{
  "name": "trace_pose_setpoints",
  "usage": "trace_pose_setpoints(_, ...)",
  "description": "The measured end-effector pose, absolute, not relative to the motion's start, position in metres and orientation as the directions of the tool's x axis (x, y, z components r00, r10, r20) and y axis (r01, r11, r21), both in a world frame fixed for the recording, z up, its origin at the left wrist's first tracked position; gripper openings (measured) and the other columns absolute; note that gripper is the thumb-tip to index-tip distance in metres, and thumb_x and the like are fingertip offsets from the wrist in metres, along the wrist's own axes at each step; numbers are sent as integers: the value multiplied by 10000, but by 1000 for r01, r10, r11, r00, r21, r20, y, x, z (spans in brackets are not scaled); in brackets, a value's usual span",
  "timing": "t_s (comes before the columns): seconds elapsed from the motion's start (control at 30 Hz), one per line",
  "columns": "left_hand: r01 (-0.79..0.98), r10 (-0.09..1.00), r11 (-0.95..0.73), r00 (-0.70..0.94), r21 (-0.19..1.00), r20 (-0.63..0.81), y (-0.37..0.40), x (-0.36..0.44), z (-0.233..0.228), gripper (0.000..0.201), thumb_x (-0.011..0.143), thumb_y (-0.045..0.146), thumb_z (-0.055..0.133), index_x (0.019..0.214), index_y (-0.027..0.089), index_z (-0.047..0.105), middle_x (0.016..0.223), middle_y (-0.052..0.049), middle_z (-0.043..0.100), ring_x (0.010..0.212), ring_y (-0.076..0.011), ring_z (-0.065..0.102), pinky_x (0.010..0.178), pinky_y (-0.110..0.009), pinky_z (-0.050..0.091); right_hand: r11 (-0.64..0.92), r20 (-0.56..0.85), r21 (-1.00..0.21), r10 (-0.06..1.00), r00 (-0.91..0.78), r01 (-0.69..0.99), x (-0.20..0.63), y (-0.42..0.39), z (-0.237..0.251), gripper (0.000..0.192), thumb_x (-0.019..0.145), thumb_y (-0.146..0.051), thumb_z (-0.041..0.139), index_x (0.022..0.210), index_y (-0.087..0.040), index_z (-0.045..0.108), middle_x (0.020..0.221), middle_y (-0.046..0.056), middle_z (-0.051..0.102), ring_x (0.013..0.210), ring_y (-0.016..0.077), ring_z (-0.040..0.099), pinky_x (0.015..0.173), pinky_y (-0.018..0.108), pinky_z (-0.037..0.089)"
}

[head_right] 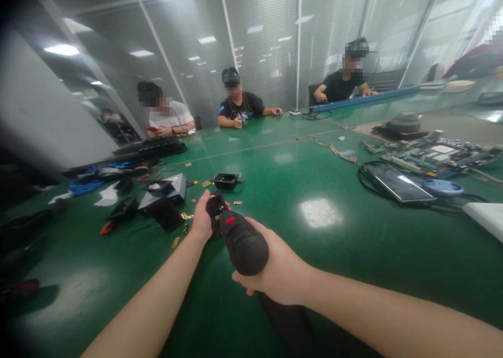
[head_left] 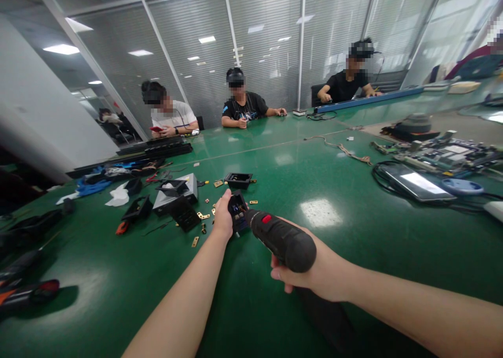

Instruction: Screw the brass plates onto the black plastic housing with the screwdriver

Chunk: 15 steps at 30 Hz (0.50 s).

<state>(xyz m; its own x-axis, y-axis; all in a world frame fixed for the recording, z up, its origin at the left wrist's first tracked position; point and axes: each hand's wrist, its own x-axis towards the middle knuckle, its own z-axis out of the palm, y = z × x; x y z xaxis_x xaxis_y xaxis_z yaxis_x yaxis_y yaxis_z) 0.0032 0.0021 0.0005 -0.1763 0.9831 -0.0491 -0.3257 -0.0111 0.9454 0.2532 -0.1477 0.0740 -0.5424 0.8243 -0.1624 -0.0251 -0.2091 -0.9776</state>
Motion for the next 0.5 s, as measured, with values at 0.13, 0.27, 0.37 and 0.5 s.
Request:
trace_pose_setpoints(0.13,-336,983,-10,-177,942,-53,3,3,-1,678,834,842,936,986,228,690,796,-88,819,670,-270,792,654,-383,652,-213,-165,-977,821,-547,-24,255,-148,76,1120,796,-186,976,1795,-238,472,915,-55,779,601,158,757,573,284,618)
trace_pose_setpoints(0.27,-343,981,-5,-184,939,-62,3,3,-1,665,854,832,935,986,227,694,795,-82,817,674,-269,793,664,-388,659,-196,-146,-980,819,-554,-31,256,-148,75,1080,801,-200,990,1765,-252,504,927,-49,782,603,168,766,570,294,625)
trace_pose_setpoints(0.37,-345,981,-3,-181,939,-63,2,4,0,668,850,838,934,972,225,700,790,-85,815,687,-272,801,665,-384,656,-177,-128,-984,819,-559,-34,256,-148,74,1040,808,-203,986,1739,-253,524,931,-44,786,607,169,770,570,291,621)
trace_pose_setpoints(0.5,-335,983,-9,-173,942,-53,2,3,-1,690,834,866,928,954,225,703,789,-89,817,695,-270,803,675,-385,661,-200,-149,-979,818,-556,-31,256,-148,72,1052,794,-225,987,1736,-248,519,931,-45,779,601,166,760,562,283,609)
